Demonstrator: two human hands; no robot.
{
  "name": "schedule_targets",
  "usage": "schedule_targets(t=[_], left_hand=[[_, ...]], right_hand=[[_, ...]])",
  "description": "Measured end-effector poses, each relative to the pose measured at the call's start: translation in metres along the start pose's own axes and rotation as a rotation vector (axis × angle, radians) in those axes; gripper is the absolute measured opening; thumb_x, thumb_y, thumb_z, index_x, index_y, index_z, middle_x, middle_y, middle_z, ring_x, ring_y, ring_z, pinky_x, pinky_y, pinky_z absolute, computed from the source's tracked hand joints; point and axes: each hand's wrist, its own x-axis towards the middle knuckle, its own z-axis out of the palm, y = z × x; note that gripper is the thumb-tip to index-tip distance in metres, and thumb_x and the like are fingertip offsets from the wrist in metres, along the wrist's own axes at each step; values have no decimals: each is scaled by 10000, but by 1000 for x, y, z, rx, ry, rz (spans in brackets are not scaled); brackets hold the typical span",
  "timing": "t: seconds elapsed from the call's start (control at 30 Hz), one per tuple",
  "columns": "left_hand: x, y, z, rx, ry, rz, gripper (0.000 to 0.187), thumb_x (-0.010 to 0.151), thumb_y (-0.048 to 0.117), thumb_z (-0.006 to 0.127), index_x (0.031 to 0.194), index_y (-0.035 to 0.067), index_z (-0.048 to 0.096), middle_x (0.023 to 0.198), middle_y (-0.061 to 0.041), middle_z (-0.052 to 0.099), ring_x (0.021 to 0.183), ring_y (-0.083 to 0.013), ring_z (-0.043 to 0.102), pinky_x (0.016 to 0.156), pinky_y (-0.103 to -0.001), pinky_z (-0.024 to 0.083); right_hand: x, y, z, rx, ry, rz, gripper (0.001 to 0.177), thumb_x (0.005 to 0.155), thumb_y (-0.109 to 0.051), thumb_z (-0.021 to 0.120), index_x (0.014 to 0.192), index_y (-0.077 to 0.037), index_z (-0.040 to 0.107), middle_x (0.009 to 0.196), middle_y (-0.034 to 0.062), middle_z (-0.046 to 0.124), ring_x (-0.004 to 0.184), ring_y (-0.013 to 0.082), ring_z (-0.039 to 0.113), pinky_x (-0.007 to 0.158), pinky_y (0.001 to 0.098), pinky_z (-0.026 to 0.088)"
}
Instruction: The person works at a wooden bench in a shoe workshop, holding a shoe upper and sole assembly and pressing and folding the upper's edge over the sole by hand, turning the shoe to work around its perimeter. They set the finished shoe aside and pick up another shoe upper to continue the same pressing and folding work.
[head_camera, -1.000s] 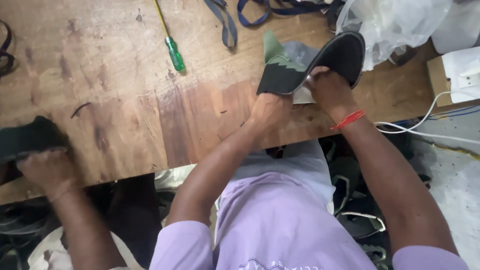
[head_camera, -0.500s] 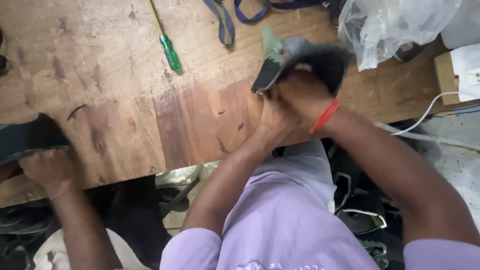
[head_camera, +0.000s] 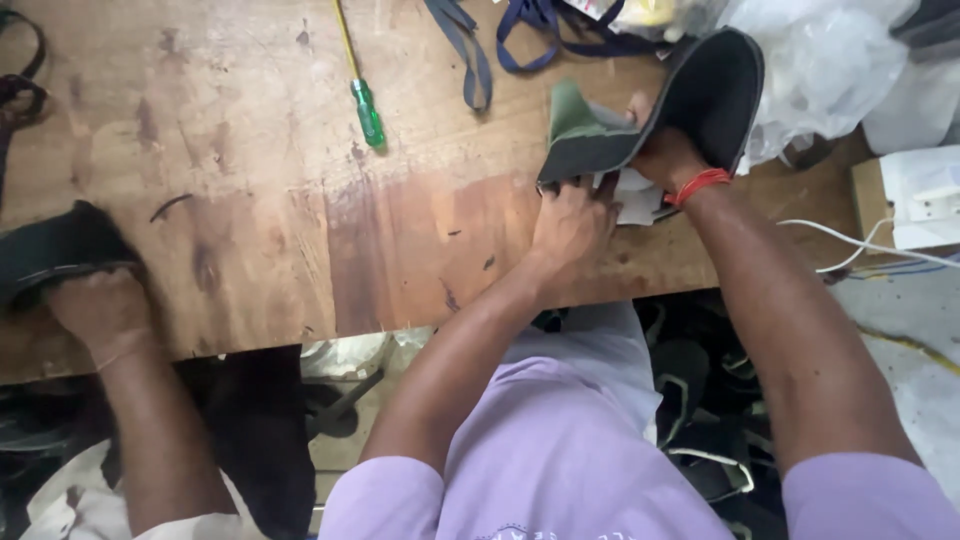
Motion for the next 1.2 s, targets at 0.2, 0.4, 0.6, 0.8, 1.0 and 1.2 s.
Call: schedule_targets(t=[0.2, 0.4, 0.6, 0.8, 1.0, 1.2], left_hand=[[-16, -10, 30, -19, 29, 10, 492, 983, 364, 558, 1364, 55, 582, 1463, -213, 502, 1365, -422, 460, 1076, -652, 394], [0, -18, 42, -140, 301, 79, 505, 918, 293, 572, 1338, 15, 621, 1417, -189, 575, 1389, -388, 460, 1168, -586, 346], [24, -4, 44, -159, 187, 64, 443, 944, 257, 585, 1339, 61, 623, 1429, -156, 603, 1406, -357, 473, 1230, -537, 284], [21, -14, 32, -175, 264, 101, 467, 874, 240, 590, 1299, 55, 638, 1353, -164, 639, 1337, -374, 514, 1189, -539, 295], [4, -41, -24, -466, -87, 206, 465, 949, 329, 616, 1342, 82, 638, 1389, -187, 606, 1307, -385, 515, 1130, -494, 377], [5, -36, -22, -323, -80, 270, 454, 973, 388, 629, 1324, 101, 646, 1365, -156, 624, 1304, -377, 520, 1134, -522, 350]], right_hand=[[-16, -46, 12, -239, -671, 18, 452, 984, -406, 541, 1275, -87, 674, 1270, 187, 685, 1183, 376, 641, 1044, 471, 476], [-58, -43, 4, -47, -156, -117, 351, 970, -160, 507, 1217, -7, 702, 1210, 229, 709, 1120, 375, 675, 931, 468, 515], [-92, -32, 30, -645, -126, -158, 255, 957, -157, 558, 1104, -8, 702, 1079, 217, 703, 1012, 357, 684, 908, 439, 537], [-83, -82, -9, -294, 112, -82, 228, 970, -52, 556, 1153, 28, 666, 1108, 254, 675, 1008, 429, 646, 898, 503, 505], [-73, -90, -25, -87, 184, -165, 351, 945, -62, 592, 1282, 30, 629, 1274, 272, 654, 1166, 451, 613, 1025, 536, 467], [-76, -95, -26, -161, 180, -225, 541, 840, -226, 701, 1290, 60, 618, 1296, 310, 625, 1193, 474, 597, 1032, 557, 447]])
